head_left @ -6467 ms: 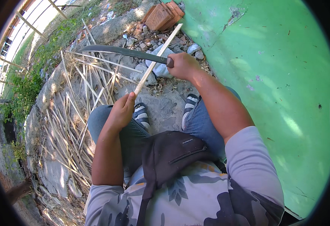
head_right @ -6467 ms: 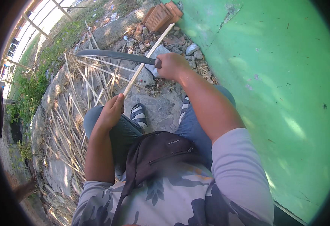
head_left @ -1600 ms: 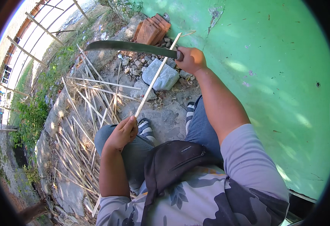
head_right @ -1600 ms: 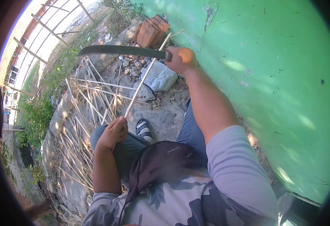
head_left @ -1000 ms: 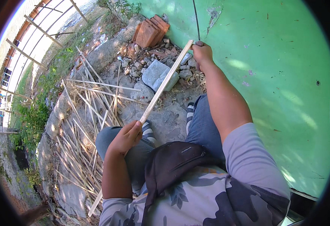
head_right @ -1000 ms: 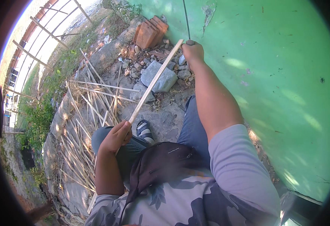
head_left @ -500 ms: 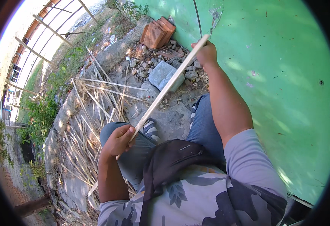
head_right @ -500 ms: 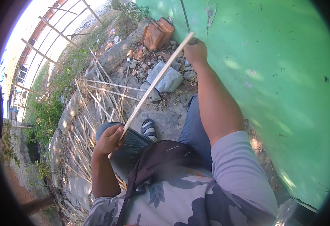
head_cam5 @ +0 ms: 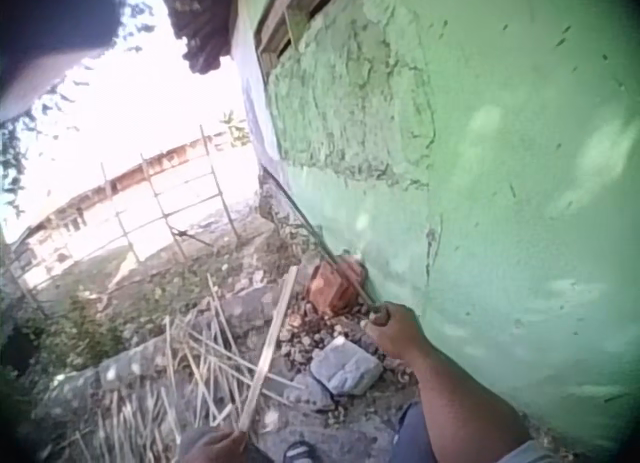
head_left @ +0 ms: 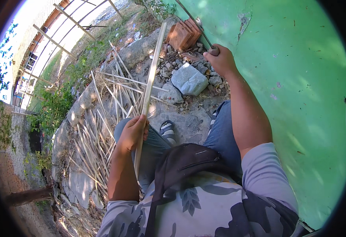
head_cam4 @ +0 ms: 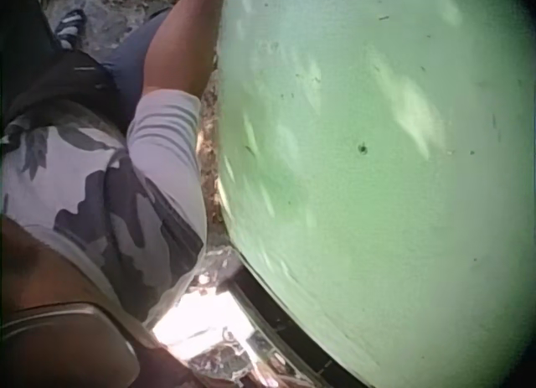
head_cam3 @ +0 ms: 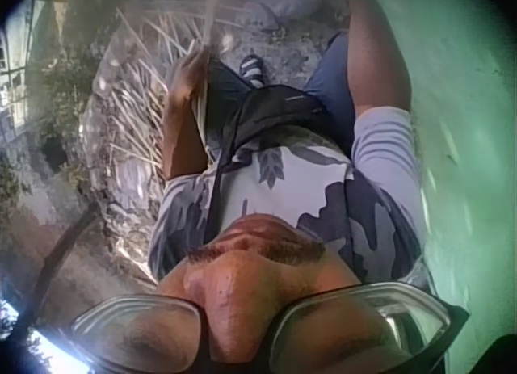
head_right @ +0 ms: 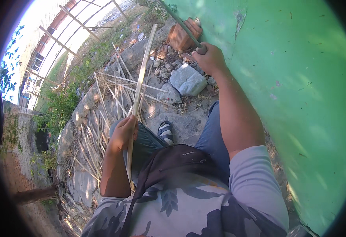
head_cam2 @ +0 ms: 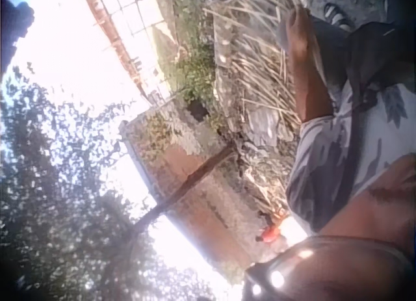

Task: The person scrapes and shaves bamboo sticks using a machete.

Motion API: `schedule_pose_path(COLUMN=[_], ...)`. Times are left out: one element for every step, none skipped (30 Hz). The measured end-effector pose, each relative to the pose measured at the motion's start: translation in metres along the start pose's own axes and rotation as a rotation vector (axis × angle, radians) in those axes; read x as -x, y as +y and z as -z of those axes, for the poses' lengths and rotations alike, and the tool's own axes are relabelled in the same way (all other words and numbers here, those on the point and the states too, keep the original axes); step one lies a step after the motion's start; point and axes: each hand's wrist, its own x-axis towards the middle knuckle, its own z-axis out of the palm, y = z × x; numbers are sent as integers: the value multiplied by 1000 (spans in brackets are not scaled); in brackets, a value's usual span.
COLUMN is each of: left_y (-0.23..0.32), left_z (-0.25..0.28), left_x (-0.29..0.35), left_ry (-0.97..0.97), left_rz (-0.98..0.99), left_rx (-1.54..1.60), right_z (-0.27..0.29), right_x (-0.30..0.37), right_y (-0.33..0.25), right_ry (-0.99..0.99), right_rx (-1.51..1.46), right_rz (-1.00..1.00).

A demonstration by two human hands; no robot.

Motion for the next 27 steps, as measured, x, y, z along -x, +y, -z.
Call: schedule_pose_path(left_y=[3,6,7,8,8,8,10,10,9,5,0,-4,-4,-4,-3,-4,-4,-4,-3,-1,0,-3,-5,-7,-8,-9,-10], left_z=[-5,-9,-12,-14,-15,-15,-16,-14,-13,-11,-9,-6,-5,-3,-2,-3,-5,-7,-7,-6,-5,-4,-3,-2,-2,-2,-3], left_x=[0,0,-1,-5,-10,-15,-22,-26,-29,-32,-35,-38,-37,-36,-35,-35,-35,-36,-36,-37,-36,-37,-38,-38,-38,-38,-38], left_ry=[0,-58,-116,-116,-178,-239,-247,-274,-300,-305,-317,-328,-330,-345,-358,-356,-335,-312,-310,-292,-273,-270,-260,-251,-249,-252,-255], left_rz=[1,31,60,58,80,102,101,147,194,196,203,211,217,188,159,164,130,96,102,120,138,139,140,142,143,135,128], left_rx=[1,17,33,36,86,136,139,212,286,293,345,397,406,435,465,477,390,304,316,319,321,332,318,304,314,290,266], right_z=[-3,-4,-3,-4,-8,-16,-24,-32,-40,-46,-51,-55,-59,-63,-65,-68,-72,-78,-86,-91,-94,-97,-99,-100,-99,-99,-102], right_x=[3,7,11,15,20,24,28,32,38,45,50,53,57,60,60,59,57,53,50,49,51,52,54,58,64,67,65], right_y=[-1,-12,-24,-36,-40,-40,-36,-40,-43,-48,-51,-52,-51,-49,-47,-44,-42,-35,-31,-27,-22,-26,-29,-33,-41,-44,-42], right_ry=[16,11,-130,-267,-318,-319,-362,-411,-417,-498,-580,-587,-619,-652,-663,-677,-691,-703,-698,-692,-704,-692,-680,-690,-737,-783,-792], right_rx=[10,10,62,115,151,154,199,238,240,288,335,341,373,404,409,447,486,490,469,448,453,433,413,417,482,546,550], right_rz=[94,94,77,63,134,136,258,383,384,377,370,368,382,396,392,375,359,359,283,208,208,212,217,222,253,284,288])
